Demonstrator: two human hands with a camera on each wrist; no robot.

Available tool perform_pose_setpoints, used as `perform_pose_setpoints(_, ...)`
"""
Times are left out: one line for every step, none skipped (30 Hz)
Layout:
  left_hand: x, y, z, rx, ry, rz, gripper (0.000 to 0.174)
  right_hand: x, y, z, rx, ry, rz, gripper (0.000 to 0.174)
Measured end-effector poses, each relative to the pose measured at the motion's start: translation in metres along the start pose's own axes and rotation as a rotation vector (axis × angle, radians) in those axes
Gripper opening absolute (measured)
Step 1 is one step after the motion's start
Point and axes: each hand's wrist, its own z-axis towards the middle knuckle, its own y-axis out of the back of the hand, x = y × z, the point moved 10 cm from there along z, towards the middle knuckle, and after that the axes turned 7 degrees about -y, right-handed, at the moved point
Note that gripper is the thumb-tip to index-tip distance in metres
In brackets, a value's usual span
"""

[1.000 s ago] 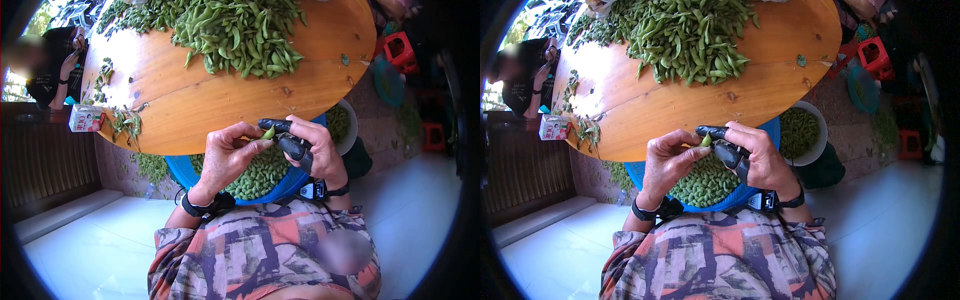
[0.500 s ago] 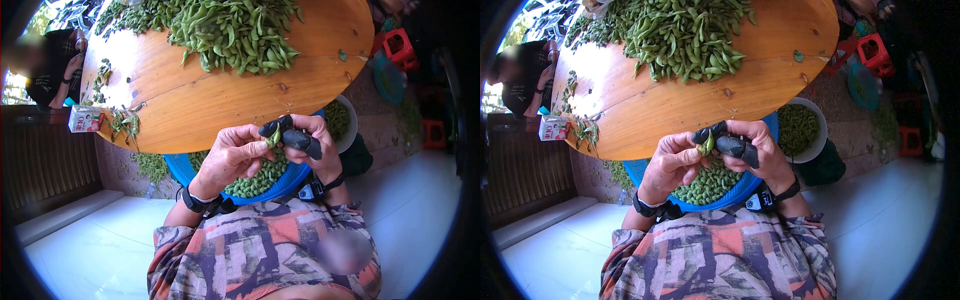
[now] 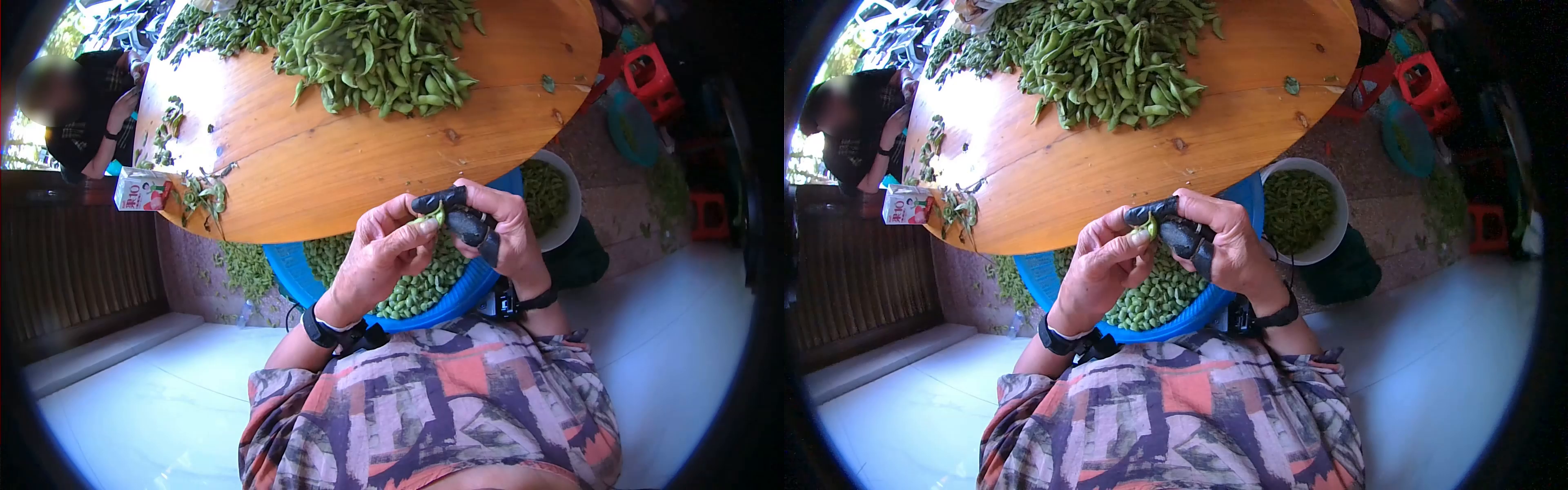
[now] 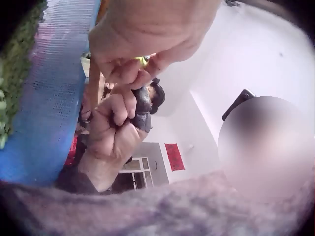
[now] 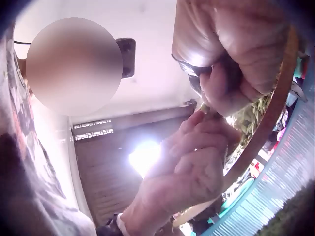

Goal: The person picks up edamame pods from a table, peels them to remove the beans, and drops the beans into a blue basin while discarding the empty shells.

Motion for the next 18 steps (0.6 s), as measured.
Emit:
perform_pose_setpoints(-0.002, -0.002, -0.001, -0.016, -0.017, 0.015, 0.009, 0.006, 0.001, -0.001, -0.067, 0.033, -0.101, 0.009)
perform_pose_setpoints(-0.004, -0.002, -0.002, -0.033, -0.034, 0.032, 0.006, 0.009, -0.001, -0.002, -0.063, 0.034, -0.1, 0.009)
perform_pose_setpoints(-0.004, -0.002, -0.002, -0.037, -0.036, 0.032, 0.006, 0.016, -0.002, -0.003, -0.081, 0.072, -0.161, 0.009)
perform_pose_setpoints(-0.002, -0.002, -0.001, -0.036, -0.013, 0.001, 0.006, 0.021, -0.003, -0.004, -0.1, 0.11, -0.222, 0.01)
perform_pose_setpoints(0.0, -0.003, -0.001, -0.034, 0.01, -0.033, 0.005, 0.017, 0.0, -0.002, -0.098, 0.109, -0.222, 0.01)
perform_pose_setpoints(0.0, -0.002, -0.001, -0.035, 0.011, -0.034, 0.005, 0.027, -0.002, -0.003, -0.097, 0.298, -0.4, 0.017)
perform_pose_setpoints(0.0, -0.002, -0.001, -0.027, -0.001, -0.043, 0.004, 0.038, -0.01, -0.01, -0.096, 0.487, -0.578, 0.025)
perform_pose_setpoints(0.001, -0.001, 0.0, -0.019, -0.012, -0.054, 0.004, 0.038, -0.01, -0.011, -0.096, 0.484, -0.579, 0.025)
perform_pose_setpoints(0.002, 0.0, -0.001, -0.021, -0.01, -0.059, 0.004, 0.041, -0.013, -0.014, -0.099, 0.486, -0.621, 0.029)
perform_pose_setpoints(0.001, -0.003, -0.001, 0.034, -0.024, -0.042, 0.009, 0.044, -0.016, -0.017, -0.101, 0.489, -0.662, 0.033)
perform_pose_setpoints(-0.001, -0.008, -0.002, 0.089, -0.039, -0.025, 0.014, 0.049, -0.018, -0.018, -0.1, 0.487, -0.662, 0.033)
perform_pose_setpoints(-0.001, -0.008, -0.002, 0.087, -0.039, -0.026, 0.014, 0.052, -0.021, -0.018, -0.102, 0.474, -0.698, 0.032)
perform_pose_setpoints(-0.001, -0.009, -0.001, 0.08, -0.038, -0.025, 0.014, 0.053, -0.023, -0.018, -0.105, 0.462, -0.734, 0.031)
perform_pose_setpoints(-0.001, -0.009, -0.001, 0.072, -0.036, -0.023, 0.014, 0.051, -0.024, -0.018, -0.103, 0.462, -0.734, 0.031)
perform_pose_setpoints(0.001, -0.01, -0.001, 0.068, -0.036, -0.024, 0.014, 0.05, -0.026, -0.019, -0.126, 0.485, -0.792, 0.031)
perform_pose_setpoints(0.001, -0.008, 0.0, 0.047, -0.058, -0.013, 0.015, 0.049, -0.028, -0.021, -0.148, 0.51, -0.85, 0.031)
perform_pose_setpoints(-0.001, -0.005, 0.0, 0.027, -0.08, -0.002, 0.016, 0.05, -0.029, -0.021, -0.145, 0.51, -0.848, 0.031)
perform_pose_setpoints(0.0, -0.003, -0.001, 0.026, -0.082, -0.001, 0.016, 0.05, -0.031, -0.02, -0.126, 0.491, -0.846, 0.031)
